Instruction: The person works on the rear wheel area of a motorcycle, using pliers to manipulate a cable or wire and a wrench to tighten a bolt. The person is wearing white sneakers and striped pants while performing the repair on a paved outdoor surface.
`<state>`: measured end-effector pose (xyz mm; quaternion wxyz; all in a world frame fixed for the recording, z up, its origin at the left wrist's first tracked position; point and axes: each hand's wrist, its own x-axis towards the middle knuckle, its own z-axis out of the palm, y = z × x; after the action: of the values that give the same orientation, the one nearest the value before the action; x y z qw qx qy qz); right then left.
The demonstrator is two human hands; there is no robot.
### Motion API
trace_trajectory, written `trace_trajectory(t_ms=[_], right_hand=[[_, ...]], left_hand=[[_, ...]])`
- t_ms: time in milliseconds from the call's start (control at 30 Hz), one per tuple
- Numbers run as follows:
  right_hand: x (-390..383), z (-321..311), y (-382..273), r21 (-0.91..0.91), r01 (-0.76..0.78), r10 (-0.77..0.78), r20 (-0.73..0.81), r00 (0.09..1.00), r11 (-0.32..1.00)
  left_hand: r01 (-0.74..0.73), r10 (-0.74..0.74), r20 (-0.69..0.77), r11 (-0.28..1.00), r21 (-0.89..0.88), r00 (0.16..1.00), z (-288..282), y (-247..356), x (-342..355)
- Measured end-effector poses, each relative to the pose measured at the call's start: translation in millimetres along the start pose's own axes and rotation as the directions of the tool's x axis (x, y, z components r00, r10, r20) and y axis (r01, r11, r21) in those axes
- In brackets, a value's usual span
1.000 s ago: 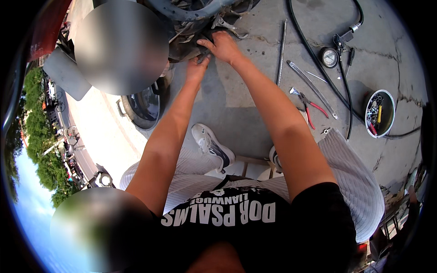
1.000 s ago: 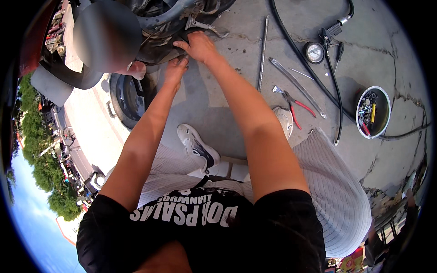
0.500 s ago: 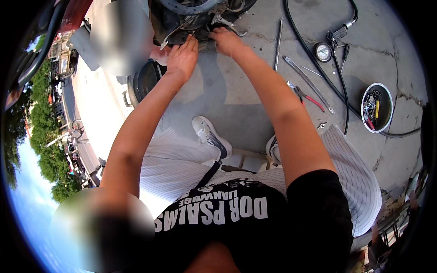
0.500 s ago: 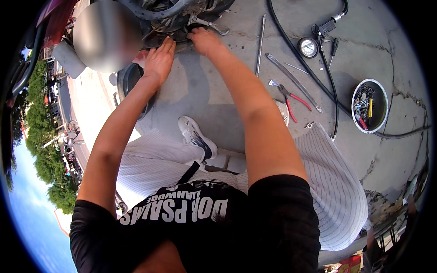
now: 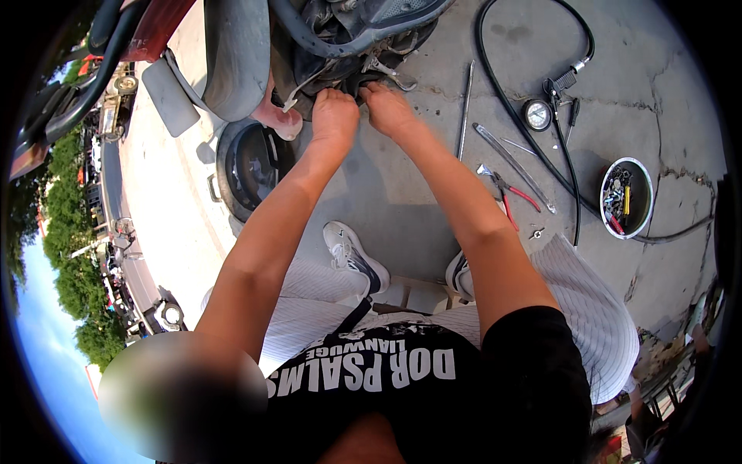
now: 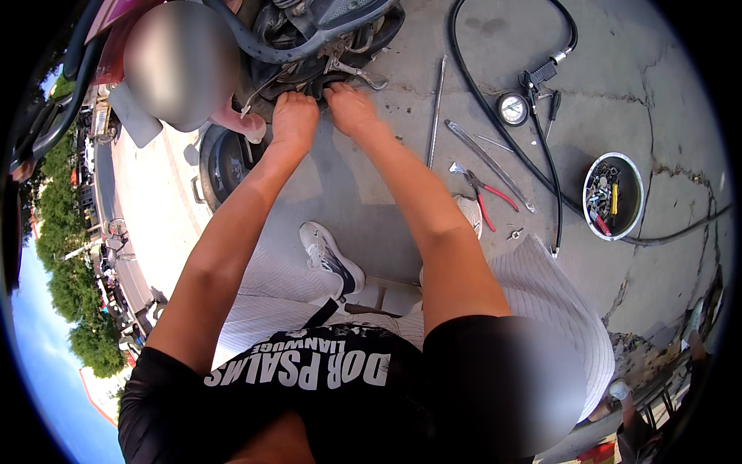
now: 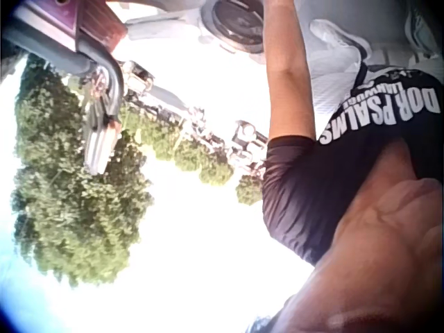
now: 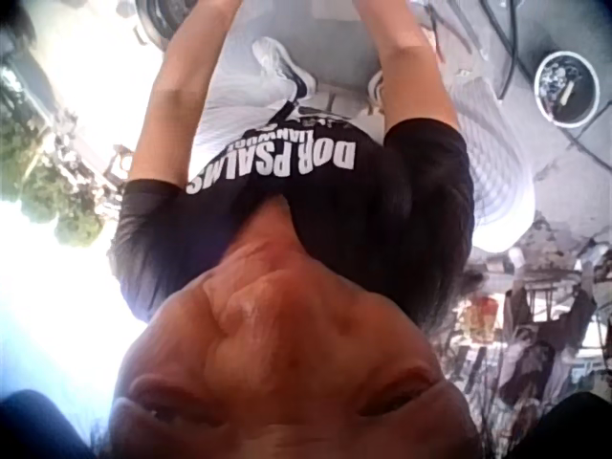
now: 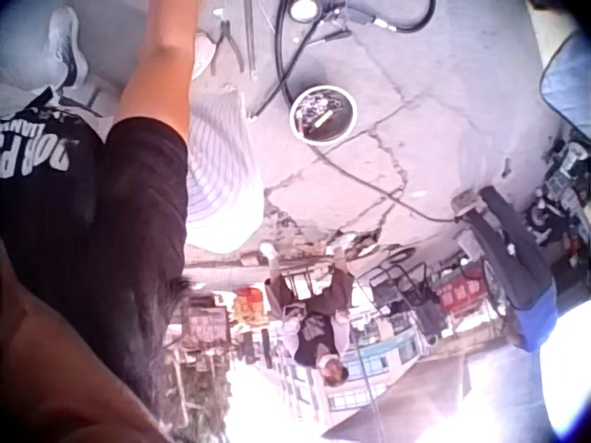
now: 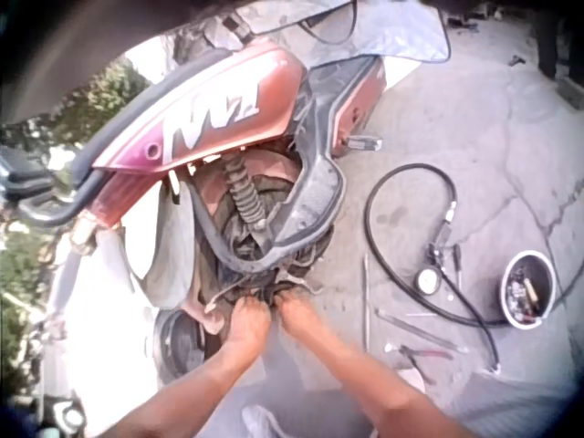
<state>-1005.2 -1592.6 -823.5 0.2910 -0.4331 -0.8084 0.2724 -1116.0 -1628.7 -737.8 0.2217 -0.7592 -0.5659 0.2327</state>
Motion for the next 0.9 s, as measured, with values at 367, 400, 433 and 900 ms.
trace_trajectory(t_ms=[367,400,433,900], right_hand=[[17,-3,-27,0.461,0.17,-0.024,-0.306,0.952,0.871],[17,-2,-28,0.474,0.182,-0.034,-0.302,0.953,0.861],[17,-1,-29,0.488,0.195,-0.046,-0.299,0.953,0.851],[34,13,-4,0.677,-0.019,-0.197,0.241,0.95,0.736]], left_hand=[[0.019,-0.073,-0.152,0.944,-0.33,0.986,-16,0,-23],[0.016,-0.073,-0.154,0.938,-0.345,0.985,-18,0,-24],[0.013,-0.074,-0.155,0.933,-0.359,0.985,-20,-1,-26],[0.021,-0.049,-0.083,0.95,-0.311,0.995,-28,5,-25]])
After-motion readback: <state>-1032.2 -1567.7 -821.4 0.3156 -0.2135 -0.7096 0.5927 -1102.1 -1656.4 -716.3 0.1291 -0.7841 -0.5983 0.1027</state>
